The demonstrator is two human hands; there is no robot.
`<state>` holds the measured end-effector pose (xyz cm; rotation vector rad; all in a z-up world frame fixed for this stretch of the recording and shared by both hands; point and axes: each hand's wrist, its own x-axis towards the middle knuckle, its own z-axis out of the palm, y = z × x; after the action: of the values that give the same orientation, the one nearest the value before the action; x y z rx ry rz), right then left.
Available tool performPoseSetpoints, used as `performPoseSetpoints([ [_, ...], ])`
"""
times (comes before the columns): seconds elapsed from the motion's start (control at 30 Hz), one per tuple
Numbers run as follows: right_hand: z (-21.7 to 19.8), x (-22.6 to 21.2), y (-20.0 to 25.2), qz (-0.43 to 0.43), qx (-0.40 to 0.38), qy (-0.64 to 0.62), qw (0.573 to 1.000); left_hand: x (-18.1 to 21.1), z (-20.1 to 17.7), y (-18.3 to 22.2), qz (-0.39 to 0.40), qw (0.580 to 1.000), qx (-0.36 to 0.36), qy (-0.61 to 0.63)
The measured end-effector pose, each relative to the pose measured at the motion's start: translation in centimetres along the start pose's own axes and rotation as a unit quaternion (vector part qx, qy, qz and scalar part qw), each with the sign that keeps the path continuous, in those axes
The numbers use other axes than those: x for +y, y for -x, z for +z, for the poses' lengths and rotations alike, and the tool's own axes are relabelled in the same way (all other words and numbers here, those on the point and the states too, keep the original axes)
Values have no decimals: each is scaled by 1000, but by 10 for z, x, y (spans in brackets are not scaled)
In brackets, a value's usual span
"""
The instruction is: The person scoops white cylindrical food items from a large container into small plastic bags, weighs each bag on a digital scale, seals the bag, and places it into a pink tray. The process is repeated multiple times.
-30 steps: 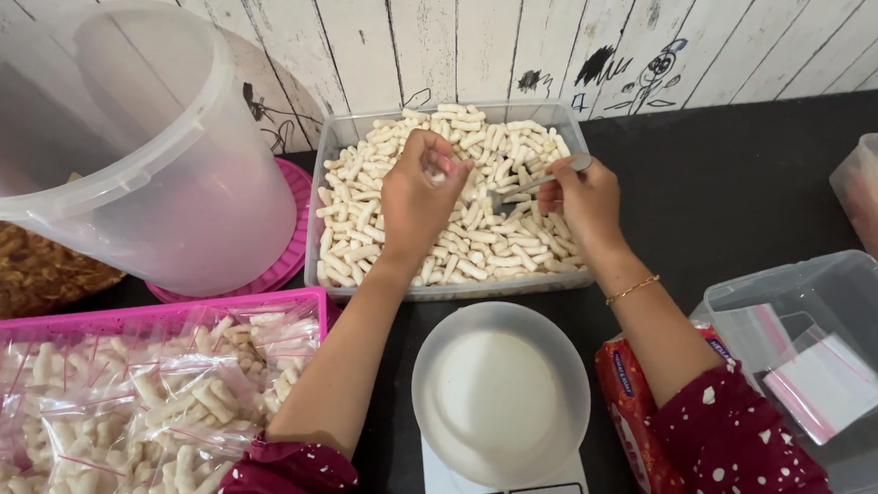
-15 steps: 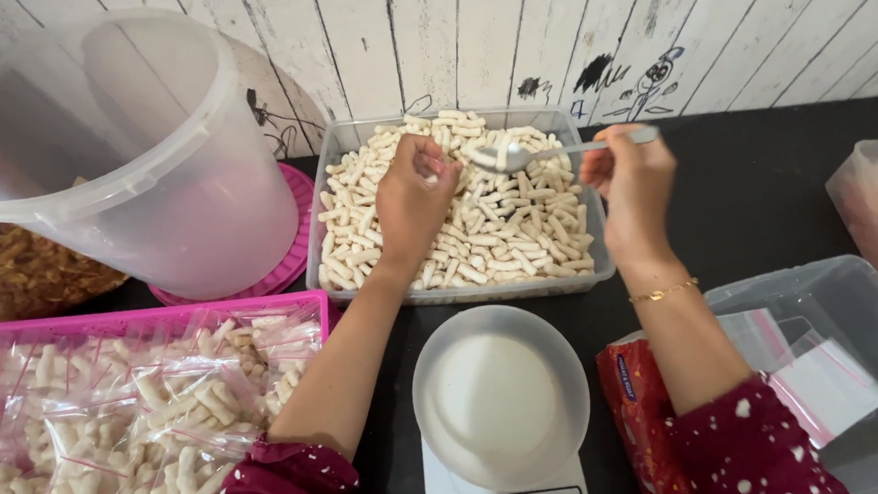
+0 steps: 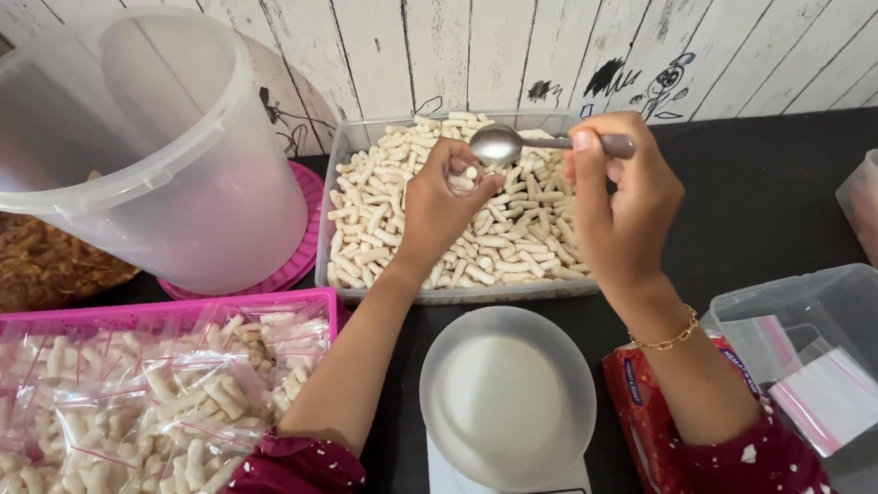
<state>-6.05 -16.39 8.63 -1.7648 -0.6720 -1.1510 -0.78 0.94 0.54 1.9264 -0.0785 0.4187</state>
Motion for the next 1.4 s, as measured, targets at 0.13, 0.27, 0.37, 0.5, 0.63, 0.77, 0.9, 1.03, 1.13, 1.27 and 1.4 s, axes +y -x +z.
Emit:
performPoseSetpoints([
  [0.13,9,3,9,-9,-27,10,1000,-10,14,-5,22,1000,-2,20],
  [0.27,5,4,5,-6,-27,-24,999,-9,10,-4,30,999,-3,34],
  [0.37,-2,0,1,16,-21,-34,999,-4,11,-3,38,998,-3,56],
  [0.5,7,-3,6,31,-64,-60,996,1,10,3,54,997,-17,48],
  [0.63,-6,7,-1,18,-24,-38,999,7,5,0,76,997,4,19],
  [0.77,-22,18,-11,120,14,-19,992,10,-2,-1,75,985,-117,106],
  [0.9,-15,64,6,329,-61,77,939,20,-7,4,74,978,-115,155],
  [1.03,-9,99,35,402,-143,66,902,51,-27,14,44,970,-143,192],
  [1.13,-13,124,54,367,-283,137,875,59,-34,16,22,960,-167,226],
  [1.27,-15,105,40,264,-378,204,864,74,-36,13,21,941,-216,261],
  [1.4,-24,-4,-21,218,-162,-41,962,88,-31,10,22,907,-266,327],
])
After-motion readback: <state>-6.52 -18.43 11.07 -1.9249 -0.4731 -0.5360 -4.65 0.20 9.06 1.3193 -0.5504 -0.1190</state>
